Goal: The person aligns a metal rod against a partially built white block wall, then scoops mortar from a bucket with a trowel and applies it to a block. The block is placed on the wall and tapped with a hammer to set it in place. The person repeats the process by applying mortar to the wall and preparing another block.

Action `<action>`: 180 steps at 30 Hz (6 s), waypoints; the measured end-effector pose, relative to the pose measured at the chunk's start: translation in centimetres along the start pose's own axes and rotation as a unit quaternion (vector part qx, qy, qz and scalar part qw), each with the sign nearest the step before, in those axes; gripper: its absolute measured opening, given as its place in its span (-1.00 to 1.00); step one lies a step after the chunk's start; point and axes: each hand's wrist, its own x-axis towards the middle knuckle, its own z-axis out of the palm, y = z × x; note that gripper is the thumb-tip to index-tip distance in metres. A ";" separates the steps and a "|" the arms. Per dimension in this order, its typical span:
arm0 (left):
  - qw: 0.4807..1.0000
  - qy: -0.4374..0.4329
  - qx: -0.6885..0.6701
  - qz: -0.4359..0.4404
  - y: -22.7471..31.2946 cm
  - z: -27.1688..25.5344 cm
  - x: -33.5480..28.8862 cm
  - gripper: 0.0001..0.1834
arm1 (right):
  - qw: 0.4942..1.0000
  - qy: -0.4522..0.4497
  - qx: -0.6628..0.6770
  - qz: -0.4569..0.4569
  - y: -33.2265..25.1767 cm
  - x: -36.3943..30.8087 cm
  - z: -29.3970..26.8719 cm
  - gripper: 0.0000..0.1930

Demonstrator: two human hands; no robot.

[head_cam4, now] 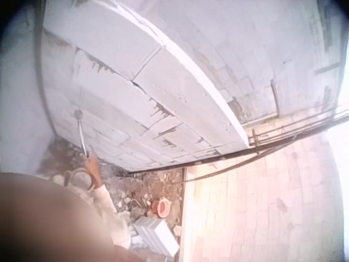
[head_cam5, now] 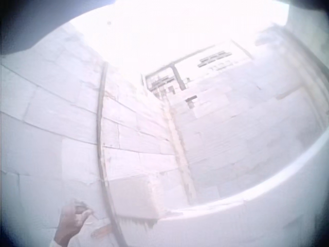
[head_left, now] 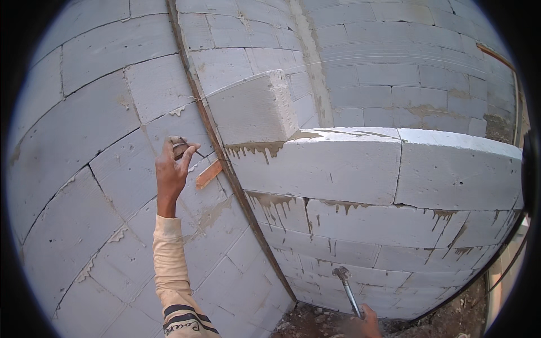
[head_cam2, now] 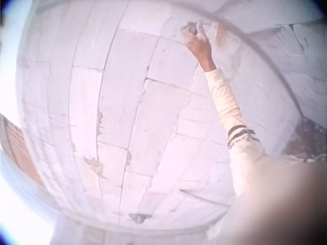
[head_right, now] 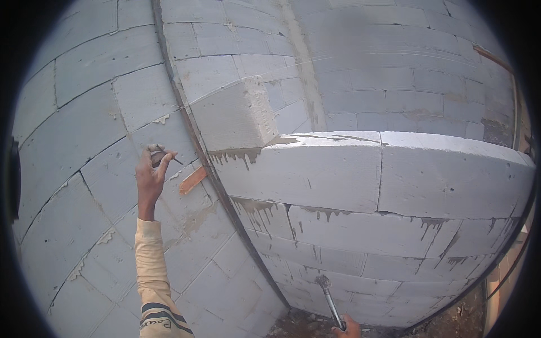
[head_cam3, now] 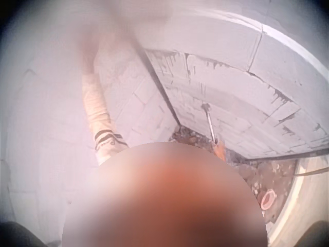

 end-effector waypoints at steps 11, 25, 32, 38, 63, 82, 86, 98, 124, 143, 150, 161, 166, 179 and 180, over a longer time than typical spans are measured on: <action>0.999 -0.016 0.052 -0.004 -8.3 5.9 23.4 -0.79 | 0.944 -0.051 0.183 -0.271 -27.9 5.3 -5.0 -0.51; 0.982 -0.106 0.145 -0.056 -13.5 11.5 25.1 -0.79 | 0.899 -0.046 0.235 -0.367 -54.4 10.5 -8.4 -0.48; 0.977 -0.096 0.190 -0.034 -14.2 11.5 24.8 -0.79 | 0.895 -0.022 0.086 -0.437 -64.2 15.1 -7.3 -0.56; 0.974 -0.089 0.207 -0.018 -14.4 11.8 24.4 -0.80 | 0.882 0.027 0.008 -0.471 -69.2 16.9 -5.1 -0.61; 0.952 -0.114 0.284 -0.014 -14.2 11.8 24.6 -0.76 | 0.887 0.056 -0.050 -0.455 -68.8 17.9 -3.2 -0.50; 0.985 0.121 0.120 0.026 -6.3 13.0 9.1 -0.64 | 0.850 0.146 0.087 -0.499 -67.6 17.6 -1.7 -0.46; 0.963 0.127 0.149 0.186 -3.7 16.0 7.0 -0.39 | 0.834 0.160 0.087 -0.522 -68.3 17.5 -0.9 -0.44; 0.976 0.142 -0.051 0.159 -2.3 23.3 13.1 -0.42 | 0.830 0.229 -0.063 -0.504 -69.6 18.9 2.7 -0.45; 0.970 0.188 -0.007 0.152 -3.3 27.0 14.4 -0.53 | 0.834 0.190 -0.101 -0.508 -69.2 18.4 1.9 -0.47; 0.976 0.180 0.042 0.112 -2.8 25.8 15.1 -0.50 | 0.787 0.380 -0.040 -0.484 -69.2 20.5 4.8 -0.55; 0.975 0.177 -0.002 0.133 -3.0 25.0 12.2 -0.55 | 0.744 0.339 -0.214 -0.535 -68.6 22.0 4.5 -0.57; 0.976 0.167 -0.034 0.134 -2.4 24.1 12.6 -0.62 | 0.821 0.252 -0.105 -0.501 -70.1 19.0 2.8 -0.51; 0.977 0.145 -0.095 0.125 -1.5 23.2 13.2 -0.65 | 0.876 0.124 -0.051 -0.464 -69.8 17.1 1.3 -0.50; 0.977 0.176 -0.031 0.116 -1.2 23.7 13.2 -0.43 | 0.869 0.052 -0.031 -0.490 -70.4 18.0 2.3 -0.52; 0.972 0.187 -0.055 0.133 -0.8 23.8 13.7 -0.42 | 0.867 0.113 -0.029 -0.484 -70.7 17.4 1.7 -0.52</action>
